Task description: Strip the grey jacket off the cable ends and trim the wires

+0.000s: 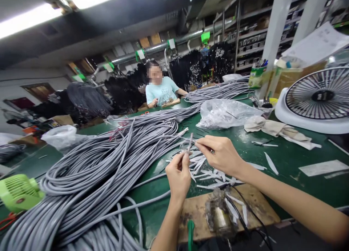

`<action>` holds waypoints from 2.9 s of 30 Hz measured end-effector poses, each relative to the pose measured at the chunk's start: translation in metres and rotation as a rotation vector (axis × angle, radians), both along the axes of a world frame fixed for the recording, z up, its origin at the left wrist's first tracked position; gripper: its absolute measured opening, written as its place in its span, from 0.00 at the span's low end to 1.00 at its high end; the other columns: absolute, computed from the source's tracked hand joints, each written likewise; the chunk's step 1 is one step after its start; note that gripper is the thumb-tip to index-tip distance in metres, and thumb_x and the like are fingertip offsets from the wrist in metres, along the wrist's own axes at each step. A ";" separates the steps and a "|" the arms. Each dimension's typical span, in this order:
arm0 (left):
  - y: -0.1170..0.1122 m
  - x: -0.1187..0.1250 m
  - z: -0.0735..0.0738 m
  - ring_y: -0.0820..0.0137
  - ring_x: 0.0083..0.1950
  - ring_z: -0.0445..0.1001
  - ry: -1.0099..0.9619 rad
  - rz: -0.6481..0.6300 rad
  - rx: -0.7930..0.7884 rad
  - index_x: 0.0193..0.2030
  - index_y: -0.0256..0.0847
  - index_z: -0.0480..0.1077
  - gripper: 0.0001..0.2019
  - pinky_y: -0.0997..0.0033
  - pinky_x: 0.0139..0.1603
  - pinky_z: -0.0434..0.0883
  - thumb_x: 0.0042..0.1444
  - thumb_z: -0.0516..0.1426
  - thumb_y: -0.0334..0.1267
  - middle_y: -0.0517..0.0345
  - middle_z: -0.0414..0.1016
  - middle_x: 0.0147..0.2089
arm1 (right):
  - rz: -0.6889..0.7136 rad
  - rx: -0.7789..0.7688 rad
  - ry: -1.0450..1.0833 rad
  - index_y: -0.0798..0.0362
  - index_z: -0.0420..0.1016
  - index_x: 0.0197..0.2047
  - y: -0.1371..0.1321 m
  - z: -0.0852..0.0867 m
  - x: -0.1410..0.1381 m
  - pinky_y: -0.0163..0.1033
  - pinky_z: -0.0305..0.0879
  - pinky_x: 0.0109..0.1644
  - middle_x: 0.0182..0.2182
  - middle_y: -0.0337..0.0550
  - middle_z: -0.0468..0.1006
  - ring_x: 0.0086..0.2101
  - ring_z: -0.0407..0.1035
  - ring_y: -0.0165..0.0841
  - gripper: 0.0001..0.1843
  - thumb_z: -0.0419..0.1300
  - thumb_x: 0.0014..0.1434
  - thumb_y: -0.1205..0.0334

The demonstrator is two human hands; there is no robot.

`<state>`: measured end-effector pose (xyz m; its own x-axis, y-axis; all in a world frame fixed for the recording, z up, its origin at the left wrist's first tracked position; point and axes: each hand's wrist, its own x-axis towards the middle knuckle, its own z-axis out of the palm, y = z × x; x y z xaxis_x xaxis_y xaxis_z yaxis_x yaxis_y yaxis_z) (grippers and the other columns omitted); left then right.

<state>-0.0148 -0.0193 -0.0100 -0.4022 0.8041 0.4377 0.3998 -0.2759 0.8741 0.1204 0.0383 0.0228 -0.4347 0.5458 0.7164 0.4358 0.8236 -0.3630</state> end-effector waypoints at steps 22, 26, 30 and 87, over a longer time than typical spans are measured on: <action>-0.007 0.007 -0.002 0.74 0.22 0.67 0.344 0.074 0.080 0.34 0.33 0.75 0.10 0.76 0.24 0.64 0.53 0.53 0.34 0.56 0.72 0.23 | 0.090 0.094 0.191 0.57 0.71 0.28 -0.020 -0.029 -0.012 0.32 0.54 0.24 0.20 0.40 0.72 0.21 0.62 0.26 0.11 0.50 0.58 0.67; -0.007 0.005 -0.006 0.70 0.27 0.72 0.313 0.098 0.061 0.35 0.33 0.75 0.10 0.74 0.28 0.67 0.51 0.53 0.32 0.53 0.76 0.28 | 0.051 0.240 0.130 0.56 0.71 0.27 -0.022 -0.038 -0.013 0.33 0.55 0.25 0.21 0.41 0.73 0.22 0.65 0.28 0.09 0.52 0.57 0.68; -0.004 0.005 -0.007 0.69 0.31 0.74 0.231 0.048 0.062 0.40 0.35 0.74 0.11 0.73 0.32 0.69 0.52 0.53 0.33 0.50 0.77 0.35 | 0.050 0.136 0.102 0.57 0.71 0.29 -0.020 -0.031 -0.013 0.32 0.56 0.27 0.22 0.41 0.73 0.23 0.66 0.27 0.10 0.51 0.58 0.68; 0.011 -0.003 -0.009 0.70 0.31 0.73 0.169 0.055 -0.110 0.33 0.34 0.75 0.10 0.74 0.33 0.67 0.51 0.54 0.37 0.52 0.77 0.30 | 0.123 0.360 0.164 0.53 0.69 0.27 -0.046 -0.038 -0.015 0.35 0.53 0.24 0.17 0.37 0.66 0.20 0.59 0.27 0.10 0.50 0.58 0.66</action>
